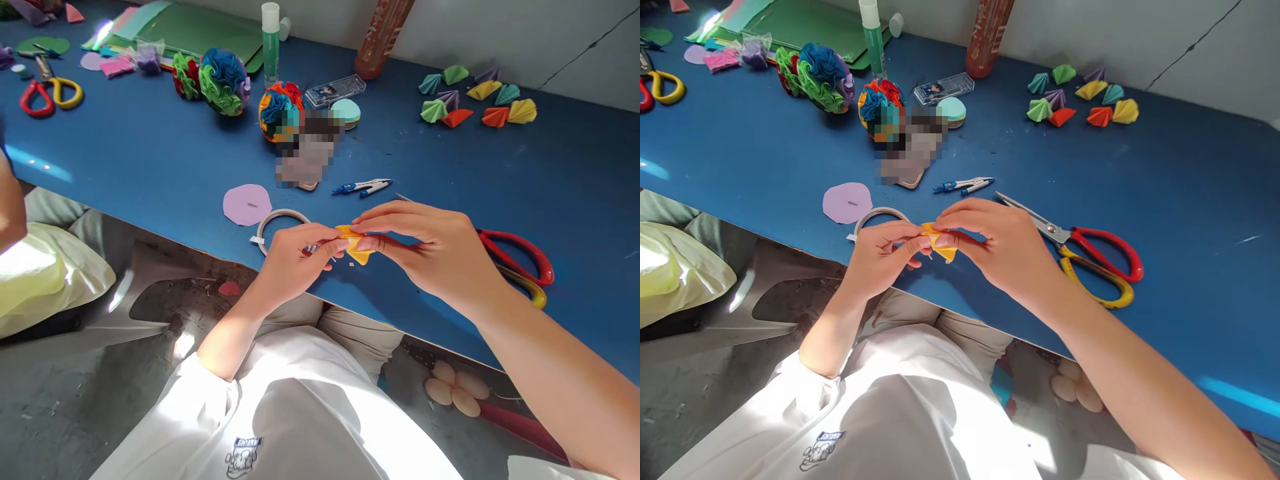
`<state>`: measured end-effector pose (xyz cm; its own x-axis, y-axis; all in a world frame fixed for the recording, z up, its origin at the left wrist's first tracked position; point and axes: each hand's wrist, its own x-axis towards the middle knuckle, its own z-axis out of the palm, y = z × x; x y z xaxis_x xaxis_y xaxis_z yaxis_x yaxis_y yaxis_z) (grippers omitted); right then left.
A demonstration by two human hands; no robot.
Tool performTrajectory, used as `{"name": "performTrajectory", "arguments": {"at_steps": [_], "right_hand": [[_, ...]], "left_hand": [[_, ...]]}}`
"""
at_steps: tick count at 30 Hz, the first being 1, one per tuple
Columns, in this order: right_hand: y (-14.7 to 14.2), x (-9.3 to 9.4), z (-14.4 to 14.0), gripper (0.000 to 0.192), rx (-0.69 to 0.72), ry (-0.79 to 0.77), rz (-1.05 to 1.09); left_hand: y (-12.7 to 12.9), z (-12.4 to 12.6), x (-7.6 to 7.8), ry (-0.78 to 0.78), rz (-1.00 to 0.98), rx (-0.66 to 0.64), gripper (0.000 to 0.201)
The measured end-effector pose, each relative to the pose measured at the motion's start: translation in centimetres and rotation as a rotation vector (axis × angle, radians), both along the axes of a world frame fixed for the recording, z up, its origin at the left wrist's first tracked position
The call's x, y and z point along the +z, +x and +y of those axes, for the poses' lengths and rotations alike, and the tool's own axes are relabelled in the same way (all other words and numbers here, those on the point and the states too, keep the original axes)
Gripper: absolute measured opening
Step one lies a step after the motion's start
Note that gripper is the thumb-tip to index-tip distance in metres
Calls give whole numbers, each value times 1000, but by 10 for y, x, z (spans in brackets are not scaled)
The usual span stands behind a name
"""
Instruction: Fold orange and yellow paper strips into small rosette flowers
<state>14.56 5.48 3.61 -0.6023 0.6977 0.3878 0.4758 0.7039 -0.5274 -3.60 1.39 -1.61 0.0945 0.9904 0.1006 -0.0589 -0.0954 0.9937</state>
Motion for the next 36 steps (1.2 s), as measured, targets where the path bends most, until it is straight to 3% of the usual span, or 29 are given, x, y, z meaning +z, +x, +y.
{"name": "performTrajectory", "arguments": {"at_steps": [10, 29, 36], "right_hand": [[-6, 6, 3, 20, -5, -53, -30], [-8, -3, 0, 16, -70, -19, 63], [-7, 3, -1, 19, -54, -76, -18]], "left_hand": [[2, -2, 3, 12, 33, 36, 17], [1, -1, -3, 111, 136, 36, 17], [2, -2, -2, 122, 91, 40, 15]]}}
